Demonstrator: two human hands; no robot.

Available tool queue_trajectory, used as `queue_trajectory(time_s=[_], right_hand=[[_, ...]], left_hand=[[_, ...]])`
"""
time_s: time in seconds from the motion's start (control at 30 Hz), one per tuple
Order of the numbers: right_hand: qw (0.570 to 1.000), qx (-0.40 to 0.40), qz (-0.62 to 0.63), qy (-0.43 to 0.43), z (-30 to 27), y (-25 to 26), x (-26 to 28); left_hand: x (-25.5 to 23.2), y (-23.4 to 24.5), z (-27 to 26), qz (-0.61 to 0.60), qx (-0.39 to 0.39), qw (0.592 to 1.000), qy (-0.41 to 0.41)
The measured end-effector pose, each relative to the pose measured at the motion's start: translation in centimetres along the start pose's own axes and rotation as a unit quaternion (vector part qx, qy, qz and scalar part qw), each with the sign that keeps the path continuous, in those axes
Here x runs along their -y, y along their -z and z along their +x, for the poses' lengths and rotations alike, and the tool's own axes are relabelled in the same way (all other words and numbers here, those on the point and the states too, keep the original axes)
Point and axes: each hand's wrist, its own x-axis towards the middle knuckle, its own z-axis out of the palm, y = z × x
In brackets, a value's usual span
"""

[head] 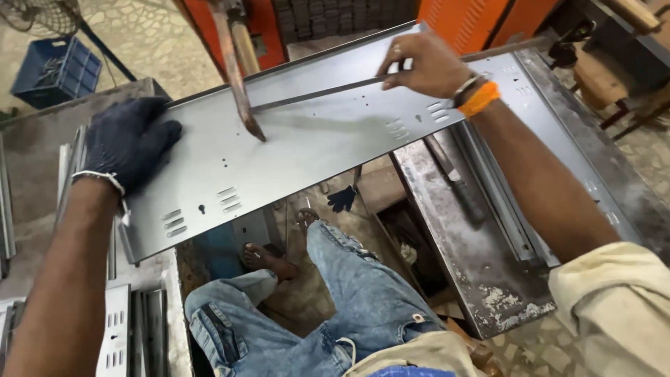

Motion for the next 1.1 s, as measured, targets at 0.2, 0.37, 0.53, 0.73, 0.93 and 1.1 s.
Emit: queue_trajectory(time_s=[0.2, 0.37, 0.53, 0.73, 0.93, 1.1], right_hand=[[0.988, -0.039, -0.004, 0.150, 6.5, -7.0, 4.7], [0.993, -0.029, -0.030, 0.106, 7.8, -10.1, 6.1], [0.956, -0.154, -0.211, 0.133, 9.2, -10.7, 2.7], [0.995, 0.000, -0.096, 0.003, 10.2, -9.9, 1.3], [0.994, -0.067, -0.027, 0.084, 10.2, -10.3, -0.8], [0.995, -0.058, 0.038, 0.074, 10.1, -8.9, 0.6]], left_hand=[[2.0, -0.8, -0.7, -0.143, -0.028, 0.989, 0.013], [-0.8, 1.4, -0.7, -0.260, 0.033, 0.957, 0.121], [-2.3, 1.2, -0.3, 0.006, -0.018, 1.000, 0.000], [0.1, -1.6, 0.2, 0.028, -0.013, 1.000, -0.006], [0.9, -3.3, 1.5, 0.057, -0.033, 0.998, -0.024], [-0.4, -4.2, 2.6, 0.011, -0.078, 0.997, -0.026]])
